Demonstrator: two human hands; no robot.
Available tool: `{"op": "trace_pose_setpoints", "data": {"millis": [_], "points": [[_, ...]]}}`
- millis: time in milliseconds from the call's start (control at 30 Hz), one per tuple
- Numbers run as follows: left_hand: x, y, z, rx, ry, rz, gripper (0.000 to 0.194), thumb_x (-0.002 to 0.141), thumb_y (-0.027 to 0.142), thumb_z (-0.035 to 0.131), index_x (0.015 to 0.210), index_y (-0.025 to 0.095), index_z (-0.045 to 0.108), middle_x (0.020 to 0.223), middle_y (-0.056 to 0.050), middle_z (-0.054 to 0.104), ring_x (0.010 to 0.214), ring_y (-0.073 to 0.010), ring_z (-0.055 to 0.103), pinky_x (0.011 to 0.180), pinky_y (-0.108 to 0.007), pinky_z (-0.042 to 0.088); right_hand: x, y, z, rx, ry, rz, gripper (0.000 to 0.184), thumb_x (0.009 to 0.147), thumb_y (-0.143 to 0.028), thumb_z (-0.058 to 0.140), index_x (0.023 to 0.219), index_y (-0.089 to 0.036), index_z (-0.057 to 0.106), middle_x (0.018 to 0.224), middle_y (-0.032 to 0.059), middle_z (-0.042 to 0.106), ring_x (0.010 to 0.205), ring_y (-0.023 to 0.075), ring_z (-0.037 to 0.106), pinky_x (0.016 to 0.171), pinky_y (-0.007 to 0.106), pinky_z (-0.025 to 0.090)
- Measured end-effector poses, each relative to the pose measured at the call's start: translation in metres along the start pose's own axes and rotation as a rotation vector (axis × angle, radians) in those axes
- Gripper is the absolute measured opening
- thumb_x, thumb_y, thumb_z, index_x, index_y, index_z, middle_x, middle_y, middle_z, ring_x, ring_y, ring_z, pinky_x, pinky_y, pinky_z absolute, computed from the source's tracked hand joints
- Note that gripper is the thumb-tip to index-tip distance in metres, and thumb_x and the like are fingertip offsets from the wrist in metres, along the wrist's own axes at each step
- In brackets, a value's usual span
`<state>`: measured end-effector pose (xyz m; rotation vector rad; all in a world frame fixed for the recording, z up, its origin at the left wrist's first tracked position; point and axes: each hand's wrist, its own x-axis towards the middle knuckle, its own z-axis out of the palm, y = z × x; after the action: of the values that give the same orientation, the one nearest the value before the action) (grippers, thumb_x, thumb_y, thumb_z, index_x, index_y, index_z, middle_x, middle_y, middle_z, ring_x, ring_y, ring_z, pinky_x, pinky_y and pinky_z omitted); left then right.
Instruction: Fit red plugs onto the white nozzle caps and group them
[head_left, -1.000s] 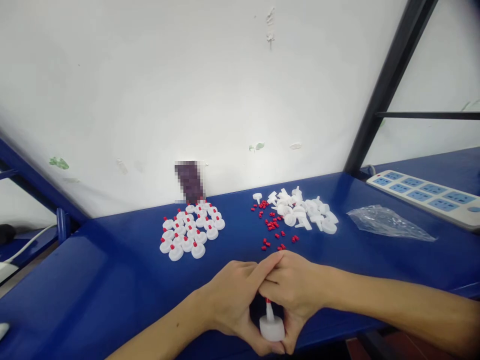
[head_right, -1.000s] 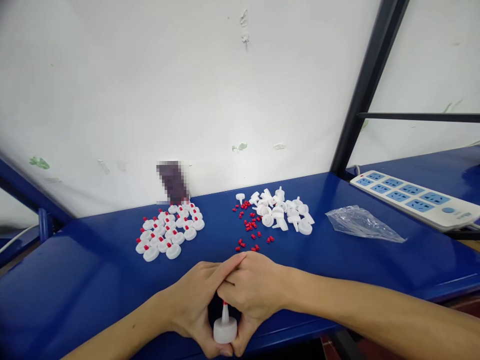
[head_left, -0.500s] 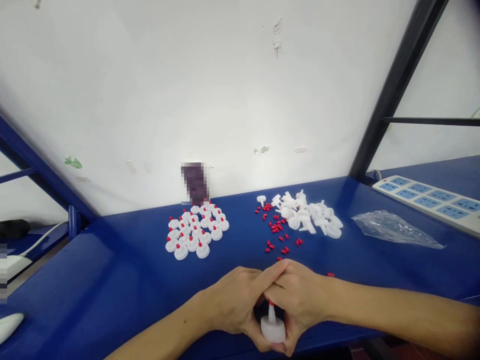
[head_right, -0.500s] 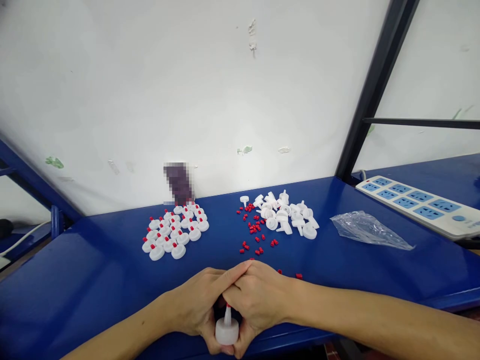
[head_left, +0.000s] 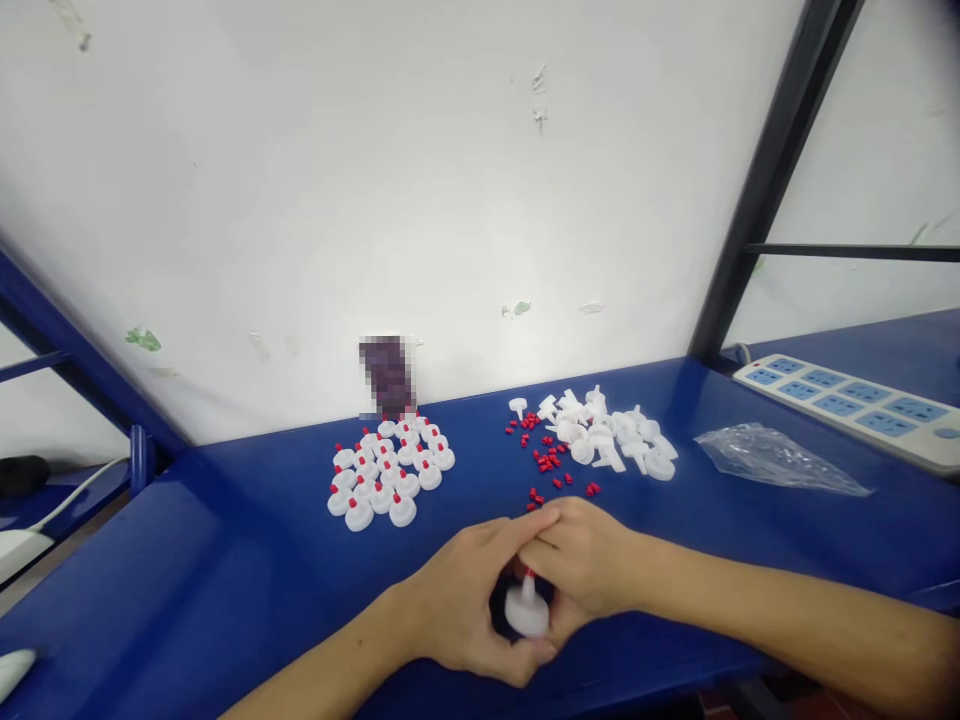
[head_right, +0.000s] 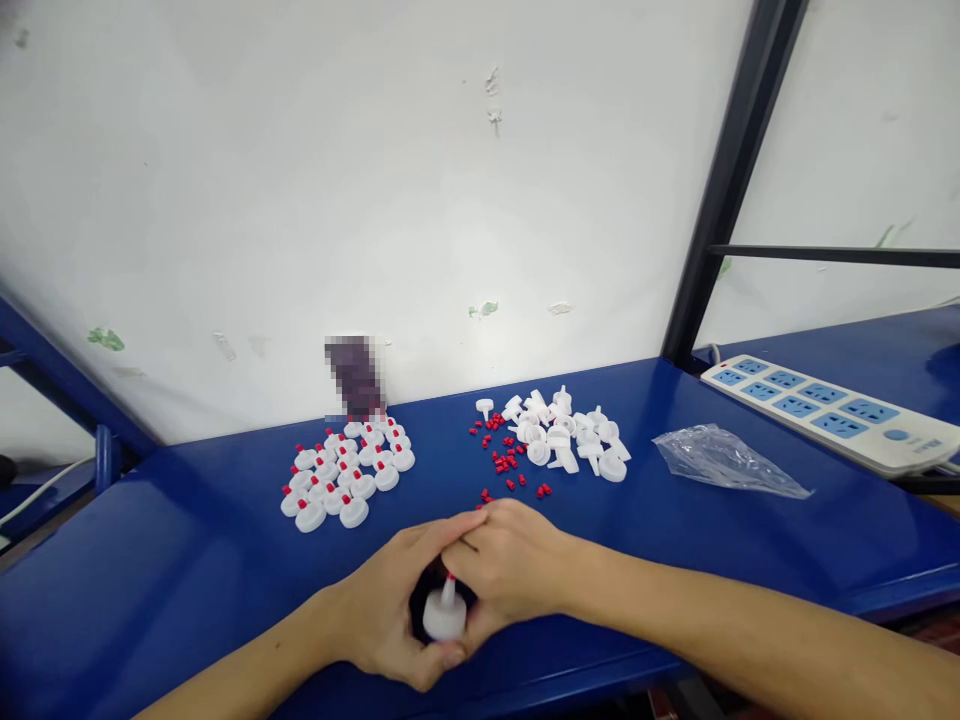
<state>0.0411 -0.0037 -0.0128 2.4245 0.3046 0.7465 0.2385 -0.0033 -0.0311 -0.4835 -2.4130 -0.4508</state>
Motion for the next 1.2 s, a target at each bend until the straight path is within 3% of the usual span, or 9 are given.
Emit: {"op": "trace_pose_setpoints", "data": {"millis": [167, 300, 367, 467, 567, 767, 867, 1000, 1200], "points": [[-0.001, 0.003, -0.007, 0.149, 0.112, -0.087, 0.067, 0.089, 0.022, 0.057, 0.150, 0.027, 0.029, 0.107, -0.007, 0.062, 0.091, -0.0217, 0.061, 0.084, -0.036, 0.052, 0.014, 0.012, -0.021, -0.062, -0.212, 0.177, 0.041, 0.071, -0.054, 0.078, 0.080, -0.016, 0.064, 0.072, 0.0047, 0.068, 0.062, 0.0205, 0.064, 0.057, 0.030, 0.044], [0.000, -0.004, -0.011, 0.334, 0.147, -0.209, 0.052, 0.095, 0.021, 0.050, 0.146, 0.024, 0.037, 0.100, -0.007, 0.061, 0.088, -0.0217, 0.057, 0.082, -0.037, 0.049, 0.018, 0.030, -0.039, -0.041, -0.449, 0.233, 0.039, 0.084, -0.048, 0.071, 0.106, -0.016, 0.062, 0.088, 0.0066, 0.070, 0.071, 0.0217, 0.066, 0.059, 0.028, 0.042], [0.000, -0.009, -0.017, 0.419, 0.158, -0.253, 0.040, 0.097, 0.023, 0.049, 0.137, 0.023, 0.046, 0.102, -0.008, 0.061, 0.094, -0.0230, 0.056, 0.086, -0.039, 0.047, 0.014, 0.048, -0.052, -0.069, -0.562, 0.329, 0.025, 0.090, -0.039, 0.066, 0.102, -0.018, 0.062, 0.084, 0.0046, 0.069, 0.067, 0.0198, 0.065, 0.055, 0.026, 0.038], [0.000, -0.016, -0.025, 0.511, 0.164, -0.329, 0.028, 0.097, 0.024, 0.051, 0.125, 0.022, 0.054, 0.106, -0.007, 0.063, 0.098, -0.0241, 0.055, 0.090, -0.042, 0.044, 0.001, 0.080, -0.070, -0.092, -0.592, 0.499, 0.013, 0.092, -0.026, 0.059, 0.104, -0.019, 0.062, 0.087, 0.0057, 0.070, 0.072, 0.0208, 0.066, 0.057, 0.026, 0.037], [-0.001, -0.024, -0.030, 0.573, 0.172, -0.415, 0.022, 0.095, 0.023, 0.054, 0.117, 0.021, 0.055, 0.102, -0.006, 0.063, 0.094, -0.0245, 0.055, 0.087, -0.042, 0.045, -0.013, 0.102, -0.078, -0.073, -0.623, 0.593, 0.025, 0.091, -0.022, 0.057, 0.116, -0.021, 0.062, 0.099, 0.0087, 0.072, 0.088, 0.0254, 0.068, 0.064, 0.028, 0.041], [-0.003, -0.035, -0.031, 0.695, 0.167, -0.448, 0.012, 0.092, 0.021, 0.055, 0.104, 0.021, 0.055, 0.099, -0.005, 0.063, 0.092, -0.0248, 0.056, 0.085, -0.042, 0.044, -0.014, 0.105, -0.073, -0.006, -0.702, 0.624, 0.021, 0.091, -0.017, 0.054, 0.106, -0.020, 0.068, 0.085, 0.0073, 0.071, 0.077, 0.0232, 0.066, 0.060, 0.027, 0.038], [-0.003, -0.035, -0.032, 0.774, 0.185, -0.439, 0.014, 0.090, 0.017, 0.057, 0.103, 0.020, 0.057, 0.104, -0.006, 0.063, 0.097, -0.0264, 0.056, 0.086, -0.043, 0.043, -0.011, 0.102, -0.073, -0.015, -0.662, 0.594, 0.017, 0.090, -0.016, 0.054, 0.099, -0.019, 0.068, 0.087, 0.0076, 0.071, 0.077, 0.0219, 0.066, 0.060, 0.026, 0.037], [0.000, -0.028, -0.033, 0.886, 0.277, -0.404, 0.016, 0.089, 0.016, 0.056, 0.104, 0.019, 0.060, 0.112, -0.009, 0.062, 0.102, -0.0289, 0.054, 0.086, -0.044, 0.041, -0.007, 0.095, -0.074, 0.007, -0.476, 0.489, 0.015, 0.091, -0.017, 0.052, 0.097, -0.018, 0.065, 0.088, 0.0059, 0.068, 0.073, 0.0181, 0.062, 0.061, 0.026, 0.039], [0.002, -0.011, -0.032, 0.692, 0.363, -0.280, 0.030, 0.097, 0.025, 0.053, 0.127, 0.021, 0.052, 0.112, -0.008, 0.063, 0.101, -0.0252, 0.053, 0.088, -0.041, 0.041, 0.004, 0.063, -0.057, 0.150, -0.160, 0.182, 0.020, 0.099, -0.019, 0.044, 0.101, -0.015, 0.064, 0.084, 0.0061, 0.062, 0.072, 0.0151, 0.059, 0.064, 0.026, 0.045]]}}
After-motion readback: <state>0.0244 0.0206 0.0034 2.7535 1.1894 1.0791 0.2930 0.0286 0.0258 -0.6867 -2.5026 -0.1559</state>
